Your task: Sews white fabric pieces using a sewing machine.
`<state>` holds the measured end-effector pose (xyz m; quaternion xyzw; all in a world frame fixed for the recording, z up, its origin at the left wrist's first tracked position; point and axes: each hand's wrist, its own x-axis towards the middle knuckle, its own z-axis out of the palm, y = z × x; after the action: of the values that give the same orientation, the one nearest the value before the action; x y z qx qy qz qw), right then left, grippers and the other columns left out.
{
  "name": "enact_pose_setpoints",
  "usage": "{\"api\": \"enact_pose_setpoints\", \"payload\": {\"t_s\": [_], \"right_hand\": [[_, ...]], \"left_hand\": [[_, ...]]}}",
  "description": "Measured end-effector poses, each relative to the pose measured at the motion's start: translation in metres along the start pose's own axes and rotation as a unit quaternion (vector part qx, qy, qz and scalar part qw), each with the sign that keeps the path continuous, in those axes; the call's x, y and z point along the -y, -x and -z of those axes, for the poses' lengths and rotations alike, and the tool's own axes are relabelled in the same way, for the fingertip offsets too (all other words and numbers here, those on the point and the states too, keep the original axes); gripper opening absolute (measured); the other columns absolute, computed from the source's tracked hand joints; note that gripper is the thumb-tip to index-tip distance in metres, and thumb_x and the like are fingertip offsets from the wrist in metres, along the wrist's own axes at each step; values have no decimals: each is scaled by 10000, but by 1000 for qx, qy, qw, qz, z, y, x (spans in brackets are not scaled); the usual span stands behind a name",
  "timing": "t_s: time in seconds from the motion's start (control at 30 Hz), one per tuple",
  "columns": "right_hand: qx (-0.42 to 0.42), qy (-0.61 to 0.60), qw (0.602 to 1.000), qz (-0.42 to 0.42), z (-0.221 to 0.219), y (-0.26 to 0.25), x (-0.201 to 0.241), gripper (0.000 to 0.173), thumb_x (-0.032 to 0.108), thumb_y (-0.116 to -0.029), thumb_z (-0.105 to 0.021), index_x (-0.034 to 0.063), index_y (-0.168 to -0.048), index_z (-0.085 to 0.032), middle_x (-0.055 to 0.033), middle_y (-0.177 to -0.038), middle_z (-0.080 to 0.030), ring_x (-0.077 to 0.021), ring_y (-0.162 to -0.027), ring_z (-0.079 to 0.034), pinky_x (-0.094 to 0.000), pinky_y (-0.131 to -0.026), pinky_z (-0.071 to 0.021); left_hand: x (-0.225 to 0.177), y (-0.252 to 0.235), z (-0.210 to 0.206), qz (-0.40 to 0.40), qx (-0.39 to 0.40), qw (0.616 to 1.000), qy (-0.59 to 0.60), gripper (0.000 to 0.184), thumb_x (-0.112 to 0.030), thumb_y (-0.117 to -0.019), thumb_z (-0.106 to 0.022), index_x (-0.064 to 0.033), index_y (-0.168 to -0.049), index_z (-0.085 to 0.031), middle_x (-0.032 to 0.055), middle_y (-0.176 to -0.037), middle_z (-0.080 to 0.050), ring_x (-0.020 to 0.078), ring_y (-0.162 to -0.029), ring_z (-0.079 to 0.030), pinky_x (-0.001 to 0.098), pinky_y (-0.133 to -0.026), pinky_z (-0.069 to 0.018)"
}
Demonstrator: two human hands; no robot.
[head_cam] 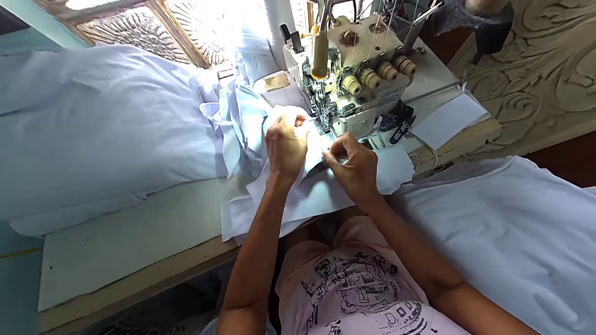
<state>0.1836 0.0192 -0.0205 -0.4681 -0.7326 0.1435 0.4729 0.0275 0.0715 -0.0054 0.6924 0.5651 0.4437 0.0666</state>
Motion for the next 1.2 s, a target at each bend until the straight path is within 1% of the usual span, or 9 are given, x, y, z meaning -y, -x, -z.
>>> {"api": "enact_pose_setpoints", "payload": {"t_s": [0.1,0.2,0.27,0.37,0.57,0.73,0.93,1.03,1.2], "right_hand": [[-7,15,1000,-12,-3,-4,-8,132,56,-909,-719,31,-967,-604,-109,-806,-641,-218,-672,-644,-360,-539,-499],[-1,12,999,-32,-2,-2,-8,123,48,-893,-726,34,-953,-619,-102,-818,-650,-204,-679,-649,-346,-538,-507],[1,3,999,-42,1,0,-6,111,40,-879,-728,31,-935,-633,-97,-825,-661,-191,-689,-657,-331,-551,-521],[-10,1,999,-48,6,6,-8,98,27,-848,-731,18,-902,-650,-93,-805,-672,-175,-693,-671,-309,-581,-541],[-29,25,998,-47,7,7,-13,66,13,-850,-702,9,-910,-675,-101,-809,-674,-180,-693,-667,-303,-586,-537],[-21,69,997,-34,3,1,-13,199,4,-891,-661,29,-1055,-771,-117,-817,-627,-219,-655,-614,-337,-540,-487],[5,204,979,15,-1,-7,-7,217,-2,-901,-657,48,-1073,-779,-147,-828,-633,-309,-729,-648,-427,-660,-526],[12,254,967,32,-6,-9,-7,267,14,-902,-651,53,-1141,-764,-148,-823,-636,-313,-700,-632,-446,-666,-503],[-6,278,960,38,-8,2,-7,295,18,-880,-650,43,-1152,-761,-133,-798,-670,-298,-690,-655,-448,-724,-524]], "left_hand": [[-4,-6,-6,-34,32,995,-88,117,-19,-932,-626,36,-944,-729,218,-963,-718,387,-987,-679,501,-895,-505],[-9,3,-6,-51,51,982,-176,184,-103,-978,-608,20,-962,-744,257,-1033,-686,466,-1114,-611,566,-940,-465],[-18,17,-3,-52,63,978,-194,198,-115,-995,-594,20,-971,-737,252,-965,-679,466,-1019,-636,568,-842,-495],[-27,35,3,-55,75,986,-135,197,-144,-1019,-587,-14,-1037,-734,168,-874,-623,347,-810,-623,479,-693,-491],[-28,28,-4,-36,84,992,-83,179,-171,-1007,-622,-18,-1044,-707,146,-840,-658,309,-744,-627,479,-698,-484],[-29,23,-8,-38,71,990,-112,169,-169,-1009,-618,-11,-967,-662,149,-797,-634,314,-704,-616,479,-657,-469],[-23,14,3,-51,130,977,-160,244,-117,-1024,-547,16,-1144,-713,242,-1132,-681,445,-1056,-647,581,-881,-503],[-12,-5,-2,-17,126,975,-181,269,-94,-1000,-552,14,-1170,-730,248,-1193,-684,453,-1179,-614,574,-973,-480],[17,-24,-11,10,90,973,-214,284,-131,-991,-560,32,-1164,-715,248,-1223,-664,457,-1193,-592,575,-986,-467]]}}
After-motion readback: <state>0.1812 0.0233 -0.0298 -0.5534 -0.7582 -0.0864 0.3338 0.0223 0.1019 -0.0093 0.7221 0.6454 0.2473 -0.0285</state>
